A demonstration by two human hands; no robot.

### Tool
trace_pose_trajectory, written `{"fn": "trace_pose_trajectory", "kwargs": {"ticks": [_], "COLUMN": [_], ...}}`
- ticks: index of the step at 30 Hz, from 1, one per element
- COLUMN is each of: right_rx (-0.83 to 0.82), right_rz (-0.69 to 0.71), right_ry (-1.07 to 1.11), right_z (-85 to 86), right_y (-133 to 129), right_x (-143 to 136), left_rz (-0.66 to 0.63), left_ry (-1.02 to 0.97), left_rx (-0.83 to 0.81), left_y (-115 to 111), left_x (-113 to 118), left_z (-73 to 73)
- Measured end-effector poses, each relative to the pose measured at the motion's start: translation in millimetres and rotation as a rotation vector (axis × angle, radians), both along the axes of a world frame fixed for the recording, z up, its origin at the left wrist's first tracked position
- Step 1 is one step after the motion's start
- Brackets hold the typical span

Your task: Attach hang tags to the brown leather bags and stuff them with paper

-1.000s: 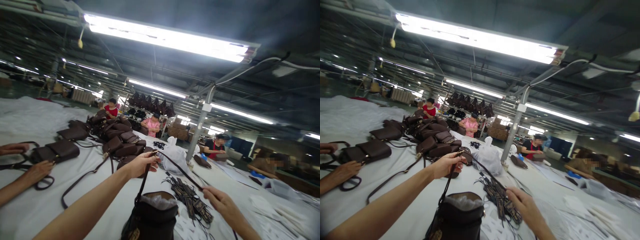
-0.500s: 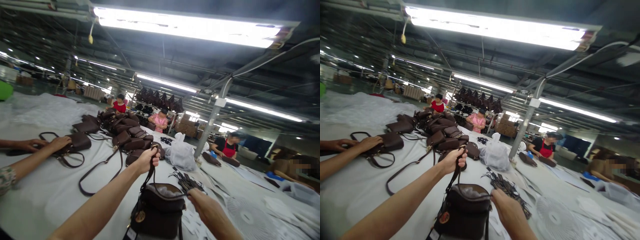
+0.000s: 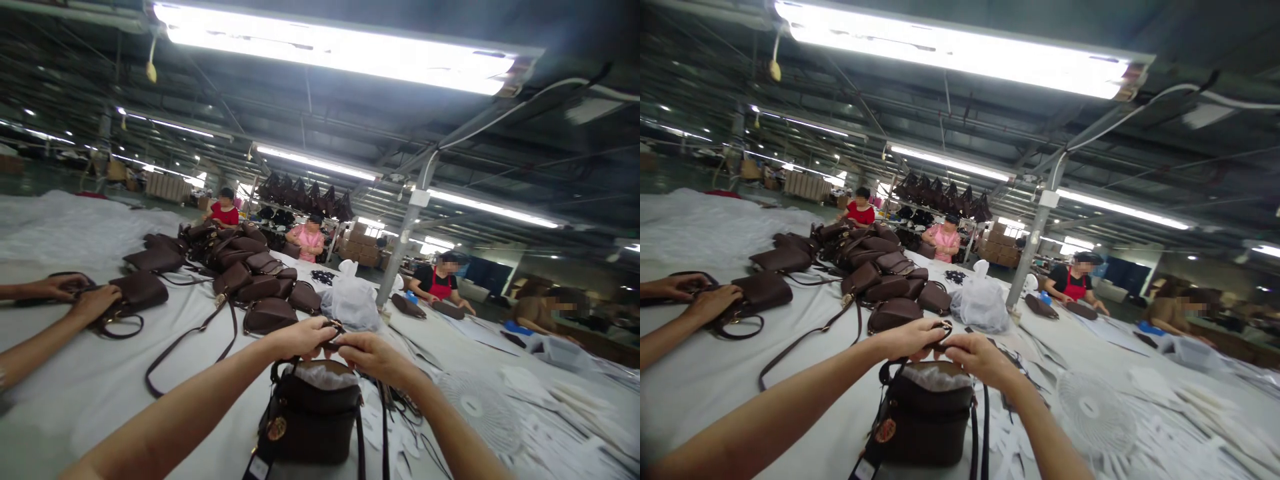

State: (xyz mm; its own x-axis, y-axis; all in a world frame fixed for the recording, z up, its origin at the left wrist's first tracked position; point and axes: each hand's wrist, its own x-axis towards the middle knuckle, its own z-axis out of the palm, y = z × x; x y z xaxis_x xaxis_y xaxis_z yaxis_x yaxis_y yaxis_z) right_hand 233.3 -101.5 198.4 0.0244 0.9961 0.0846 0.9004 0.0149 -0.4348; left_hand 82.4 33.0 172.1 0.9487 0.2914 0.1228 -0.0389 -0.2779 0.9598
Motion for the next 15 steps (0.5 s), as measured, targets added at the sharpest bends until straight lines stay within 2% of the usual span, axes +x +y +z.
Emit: {"fn": "trace_pose_trajectory", "kwargs": {"ticks": [2,5,9,12,15], "right_rx": [0.062,0.202,0.181,0.176,0.227], "right_rz": [-0.042,-0.176,-0.275,-0.260,-0.238], "right_ry": [-0.057,-0.227,-0.364,-0.403,-0.339], "right_z": [-2.4,-9.2,-27.5,-40.7,-45.2], "right_y": [-8,-14,1,18,31], "right_x": [17,29,7,-16,-28], "left_rz": [-0.020,0.102,0.249,0.267,0.284], "left_ry": [0.027,0.014,-0.197,-0.314,-0.441], "left_rx": [0.046,-0.018,-0.353,-0.464,-0.574], "left_y": [8,14,4,-11,-24], "left_x": [-14,-20,-2,17,29], "left_z": [0.6,-7.4,-27.3,-36.9,-39.8]}}
